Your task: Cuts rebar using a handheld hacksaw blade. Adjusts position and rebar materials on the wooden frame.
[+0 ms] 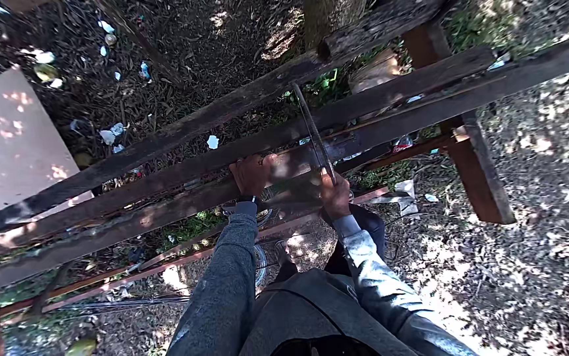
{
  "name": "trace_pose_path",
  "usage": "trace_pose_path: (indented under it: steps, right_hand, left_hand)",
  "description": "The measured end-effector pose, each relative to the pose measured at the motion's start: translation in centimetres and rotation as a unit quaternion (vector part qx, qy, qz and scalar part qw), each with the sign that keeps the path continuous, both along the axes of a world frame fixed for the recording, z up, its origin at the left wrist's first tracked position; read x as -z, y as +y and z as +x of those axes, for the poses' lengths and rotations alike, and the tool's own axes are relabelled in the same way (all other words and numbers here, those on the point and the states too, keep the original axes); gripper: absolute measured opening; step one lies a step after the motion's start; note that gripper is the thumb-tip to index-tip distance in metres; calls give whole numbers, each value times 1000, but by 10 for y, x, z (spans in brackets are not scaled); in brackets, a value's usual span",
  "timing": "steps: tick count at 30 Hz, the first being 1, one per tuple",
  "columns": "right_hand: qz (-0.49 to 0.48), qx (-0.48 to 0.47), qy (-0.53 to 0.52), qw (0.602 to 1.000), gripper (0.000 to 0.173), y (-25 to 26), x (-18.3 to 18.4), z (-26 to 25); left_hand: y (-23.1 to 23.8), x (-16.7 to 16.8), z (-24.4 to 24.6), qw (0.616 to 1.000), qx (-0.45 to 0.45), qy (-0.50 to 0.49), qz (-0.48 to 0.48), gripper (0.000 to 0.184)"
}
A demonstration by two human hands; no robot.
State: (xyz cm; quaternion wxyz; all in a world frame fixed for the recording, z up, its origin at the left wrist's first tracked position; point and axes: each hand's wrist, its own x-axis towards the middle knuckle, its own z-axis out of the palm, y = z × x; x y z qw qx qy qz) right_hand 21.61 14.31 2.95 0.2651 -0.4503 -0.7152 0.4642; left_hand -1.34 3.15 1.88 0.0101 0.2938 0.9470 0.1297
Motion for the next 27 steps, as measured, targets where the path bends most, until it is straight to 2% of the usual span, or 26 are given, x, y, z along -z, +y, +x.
trace_pose_path:
  steps: [5,7,10,13,15,17,19,22,24,27]
  right_hand:
    - [-35,15,53,998,35,-56,-6,85]
    - [-26,11,41,999,35,-50,-18,75]
    - [-1,-7,-19,1000,40,-9,-22,11]
    - [-19,-3,-77,997,58,20,-16,-34]
    - [-23,-6,-58,998,58,20,-17,-31]
    - [-24,-5,-21,999,49,7,-11,-7]
    - [-27,7,27,999,43,-19,3,33]
    - [-28,1,70,997,34,-55,-4,89]
    - [-32,3,65,997,35,-55,-15,87]
    - [-7,-5,6,1000,41,-18,-19,26]
  left_hand:
    - [-1,3,1,1000,5,-1,16,67]
    - [0,3,1,1000,5,-1,11,69]
    - [0,2,0,1000,6,-10,13,69]
    - [-2,0,3,1000,-2,-6,20,70]
    - [0,-1,4,1000,-2,0,22,71]
    - [1,-1,3,1000,-2,-3,22,70]
    - [-1,-3,2,1000,0,-12,20,70]
    - [-2,-1,3,1000,4,-18,20,71]
    - [-2,0,3,1000,6,-18,19,70]
    - [-2,1,1,1000,5,-13,18,68]
